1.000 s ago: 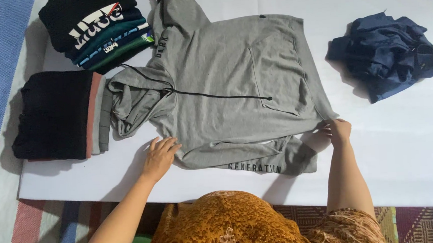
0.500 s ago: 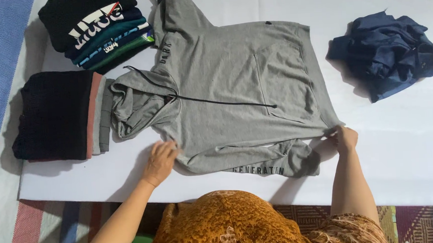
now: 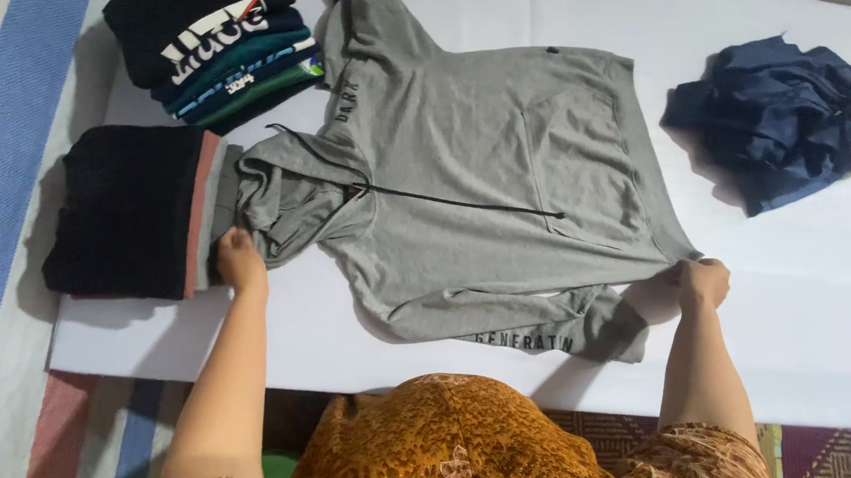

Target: Folding various garments including a t-shirt and a hoodie on a flat surface.

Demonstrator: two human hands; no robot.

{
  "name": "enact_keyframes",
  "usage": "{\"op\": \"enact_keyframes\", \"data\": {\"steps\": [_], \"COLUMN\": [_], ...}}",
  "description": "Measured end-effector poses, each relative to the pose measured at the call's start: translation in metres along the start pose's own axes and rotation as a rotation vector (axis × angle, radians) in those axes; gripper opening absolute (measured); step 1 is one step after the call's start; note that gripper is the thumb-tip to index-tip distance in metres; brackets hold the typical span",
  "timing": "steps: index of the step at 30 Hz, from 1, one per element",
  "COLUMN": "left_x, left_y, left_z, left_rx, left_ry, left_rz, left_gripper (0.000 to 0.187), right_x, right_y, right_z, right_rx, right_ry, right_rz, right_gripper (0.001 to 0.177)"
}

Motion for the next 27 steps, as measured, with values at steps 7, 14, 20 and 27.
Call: {"op": "enact_keyframes", "data": {"steps": [7,14,20,27], "left_x": [-0.041,-0.16,-0.18,-0.156], "left_y": [0.014,-0.038,-0.05,-0.018], "left_z": [0.01,-0.051,-0.08,-0.062], "left_rx": [0.296,-0.158,-0.114,-0.015], "left_ry": [-0.212,0.146,0.174,0.15], "left_rz": [-0.092,0.455,0.575,0.39], "left_gripper": [0.044,0.021,0.029,0.029], "right_x": [0.003,0.008,0.003,0.001], "right_y": [0.007,0.0,0.01,0.011], "right_z": [0.014,0.0,0.009,0.011], "right_rx": [0.099,0.222,0.203,0.203], "right_ry": [-0.128,-0.097,-0.134,-0.103], "right_rz": [-0.158,-0.094,-0.123,-0.128], "right_gripper": [0.045,0.049,0.049,0.048]}}
Point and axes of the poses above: each hand's wrist, its own y-axis towards the middle knuckle, its own z-axis out of the palm, x = y × z, the point moved 1 cm from there along y, towards the middle knuckle, and after that the axes turned 4 degrees about -z, right-handed, at the moved point
